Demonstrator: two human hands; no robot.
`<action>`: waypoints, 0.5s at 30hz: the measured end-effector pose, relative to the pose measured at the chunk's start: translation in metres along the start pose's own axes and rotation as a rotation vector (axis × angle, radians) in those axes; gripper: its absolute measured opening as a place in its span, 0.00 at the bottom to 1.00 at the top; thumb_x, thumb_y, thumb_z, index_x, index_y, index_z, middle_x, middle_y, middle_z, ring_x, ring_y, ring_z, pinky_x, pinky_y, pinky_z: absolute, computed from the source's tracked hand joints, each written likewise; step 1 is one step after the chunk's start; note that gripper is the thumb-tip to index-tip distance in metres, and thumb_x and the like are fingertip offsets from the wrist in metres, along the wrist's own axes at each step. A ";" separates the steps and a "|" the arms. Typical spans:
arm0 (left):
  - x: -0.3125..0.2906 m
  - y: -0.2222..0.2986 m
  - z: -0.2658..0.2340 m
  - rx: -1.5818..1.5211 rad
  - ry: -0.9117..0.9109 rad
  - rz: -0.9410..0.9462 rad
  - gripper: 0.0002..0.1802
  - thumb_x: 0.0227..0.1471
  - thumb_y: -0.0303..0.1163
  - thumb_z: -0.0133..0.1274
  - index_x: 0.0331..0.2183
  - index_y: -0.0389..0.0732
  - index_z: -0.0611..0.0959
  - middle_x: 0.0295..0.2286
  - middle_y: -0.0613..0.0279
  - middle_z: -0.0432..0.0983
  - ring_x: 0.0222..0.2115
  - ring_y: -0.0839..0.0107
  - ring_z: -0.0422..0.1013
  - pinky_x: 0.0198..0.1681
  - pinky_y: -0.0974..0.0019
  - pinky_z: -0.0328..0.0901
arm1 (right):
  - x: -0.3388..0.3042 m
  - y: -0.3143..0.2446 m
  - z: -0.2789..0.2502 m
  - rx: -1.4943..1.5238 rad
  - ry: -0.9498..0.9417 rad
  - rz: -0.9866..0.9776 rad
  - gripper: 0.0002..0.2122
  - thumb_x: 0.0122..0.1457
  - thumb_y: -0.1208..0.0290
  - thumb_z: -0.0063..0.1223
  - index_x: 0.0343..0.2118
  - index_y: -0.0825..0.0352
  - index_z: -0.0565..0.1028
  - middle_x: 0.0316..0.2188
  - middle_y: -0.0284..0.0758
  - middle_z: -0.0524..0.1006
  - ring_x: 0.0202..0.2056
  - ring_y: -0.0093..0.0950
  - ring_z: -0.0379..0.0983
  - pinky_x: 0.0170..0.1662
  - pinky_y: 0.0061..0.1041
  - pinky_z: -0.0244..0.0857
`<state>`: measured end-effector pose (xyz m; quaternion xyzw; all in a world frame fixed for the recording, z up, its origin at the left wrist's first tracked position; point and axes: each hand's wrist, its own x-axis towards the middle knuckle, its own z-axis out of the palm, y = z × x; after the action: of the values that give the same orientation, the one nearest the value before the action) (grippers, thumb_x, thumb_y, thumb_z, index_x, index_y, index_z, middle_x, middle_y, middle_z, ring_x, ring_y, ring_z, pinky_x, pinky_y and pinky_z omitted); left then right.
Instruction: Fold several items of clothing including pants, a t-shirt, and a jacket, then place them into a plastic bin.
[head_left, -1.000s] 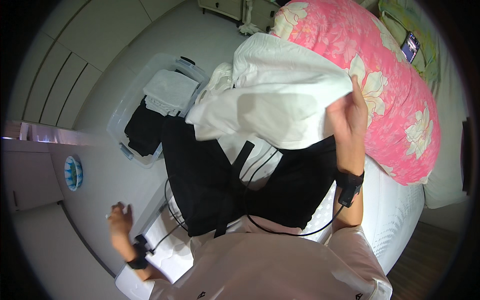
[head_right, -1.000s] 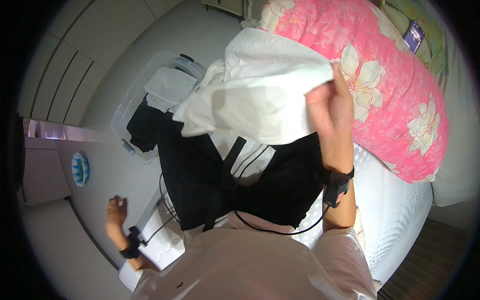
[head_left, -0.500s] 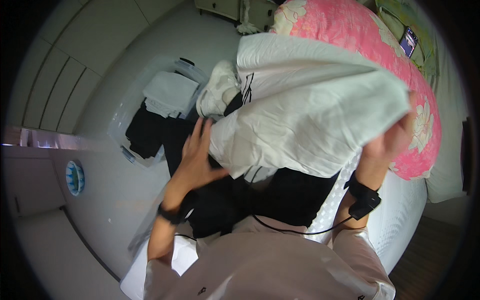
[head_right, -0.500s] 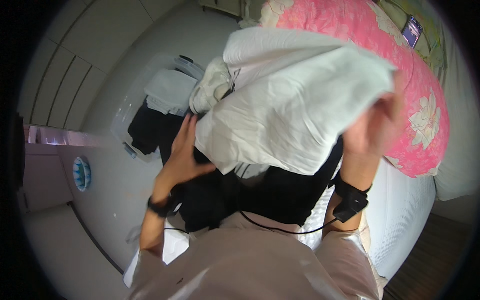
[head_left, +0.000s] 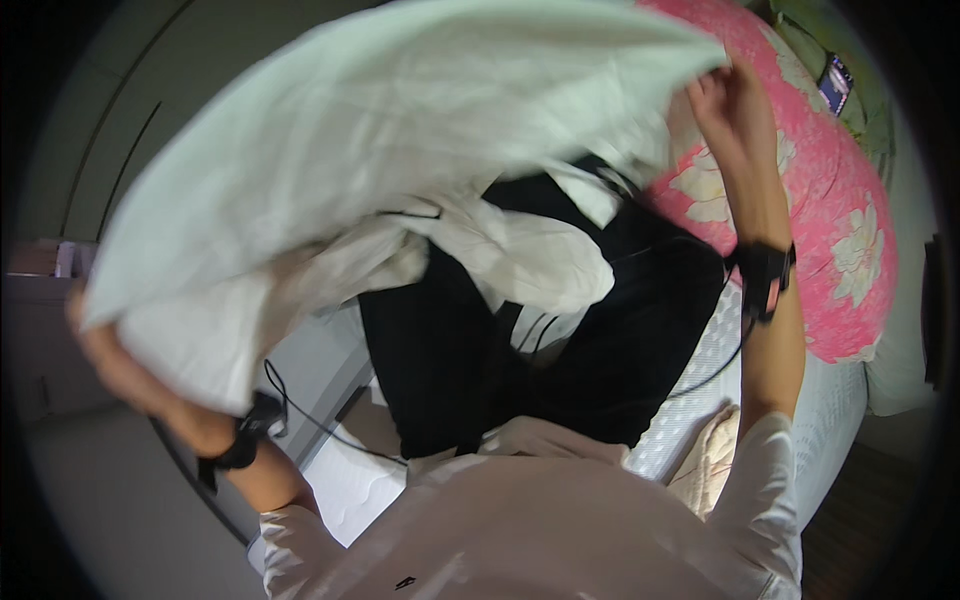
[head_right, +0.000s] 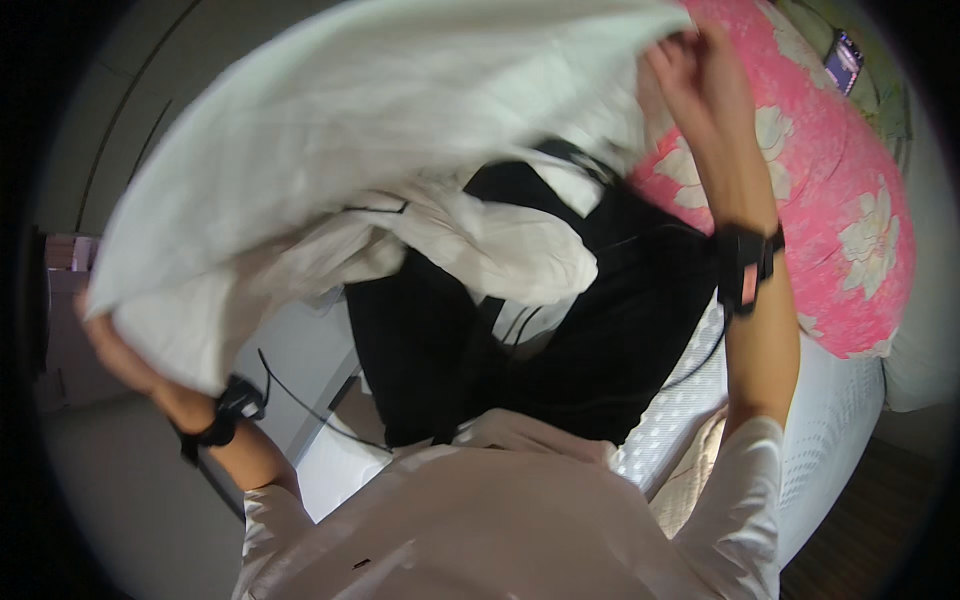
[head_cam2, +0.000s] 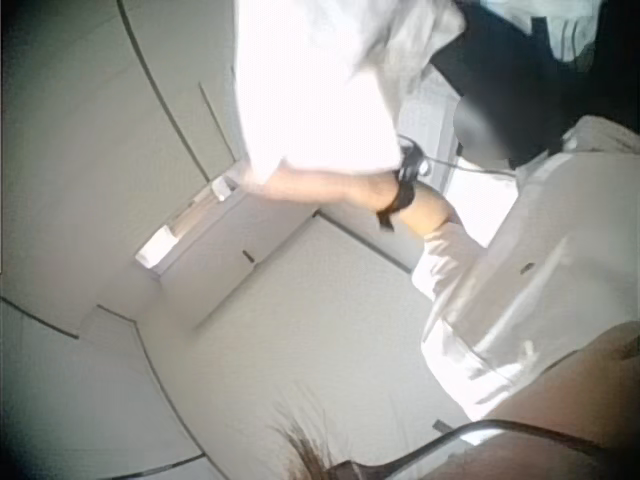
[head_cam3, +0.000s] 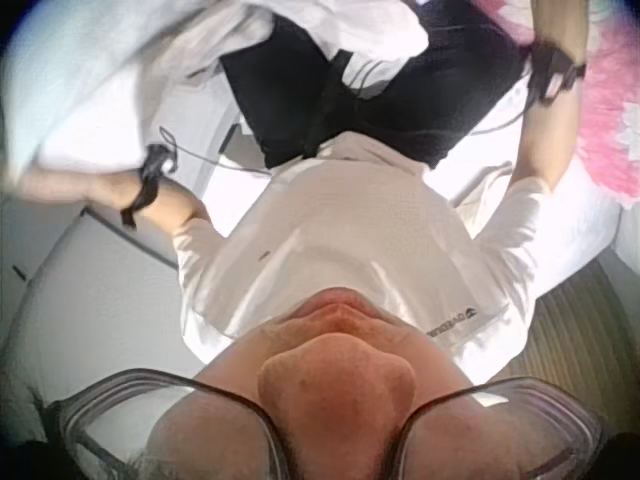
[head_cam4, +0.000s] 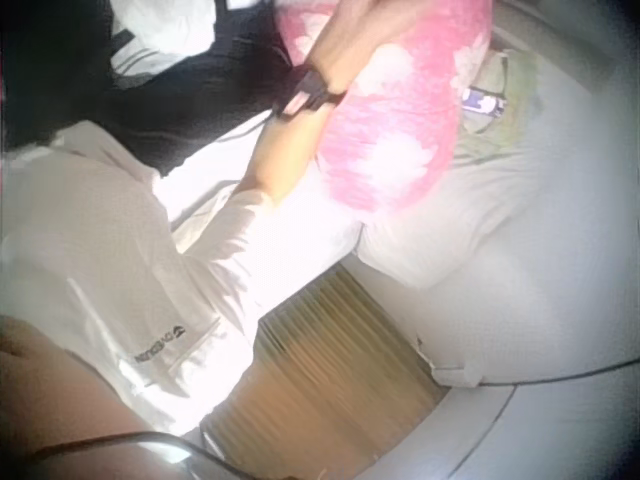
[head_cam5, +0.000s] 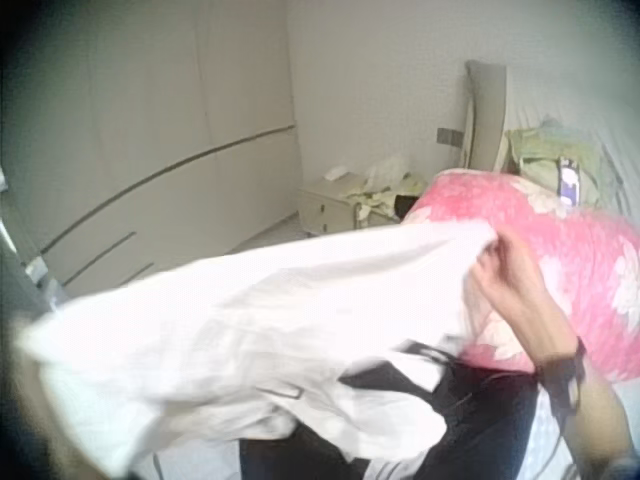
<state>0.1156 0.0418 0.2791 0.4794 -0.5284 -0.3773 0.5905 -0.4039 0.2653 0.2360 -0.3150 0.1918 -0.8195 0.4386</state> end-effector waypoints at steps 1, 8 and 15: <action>-0.022 0.023 -0.012 -0.018 -0.092 0.121 0.15 0.57 0.37 0.41 0.38 0.35 0.74 0.36 0.55 0.72 0.38 0.66 0.71 0.43 0.62 0.67 | 0.022 0.016 0.016 -0.126 0.121 -0.099 0.08 0.62 0.75 0.45 0.38 0.75 0.71 0.39 0.40 0.76 0.43 0.33 0.74 0.51 0.32 0.68; -0.103 0.067 0.011 0.061 -0.247 0.441 0.16 0.49 0.28 0.52 0.42 0.34 0.76 0.42 0.47 0.72 0.43 0.60 0.71 0.48 0.59 0.66 | 0.062 0.114 0.055 -0.227 -0.230 0.079 0.09 0.63 0.74 0.44 0.40 0.76 0.70 0.39 0.42 0.76 0.42 0.35 0.74 0.51 0.34 0.68; -0.075 0.074 0.035 -0.305 -0.245 -0.138 0.16 0.53 0.29 0.51 0.44 0.36 0.77 0.45 0.49 0.73 0.42 0.63 0.72 0.49 0.62 0.65 | -0.186 0.251 0.081 -0.103 -0.443 0.971 0.22 0.66 0.54 0.37 0.42 0.74 0.72 0.38 0.45 0.77 0.37 0.34 0.77 0.40 0.30 0.72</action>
<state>0.0649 0.1264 0.3305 0.3698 -0.4988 -0.5481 0.5604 -0.1207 0.2821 0.0820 -0.3765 0.2582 -0.4255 0.7813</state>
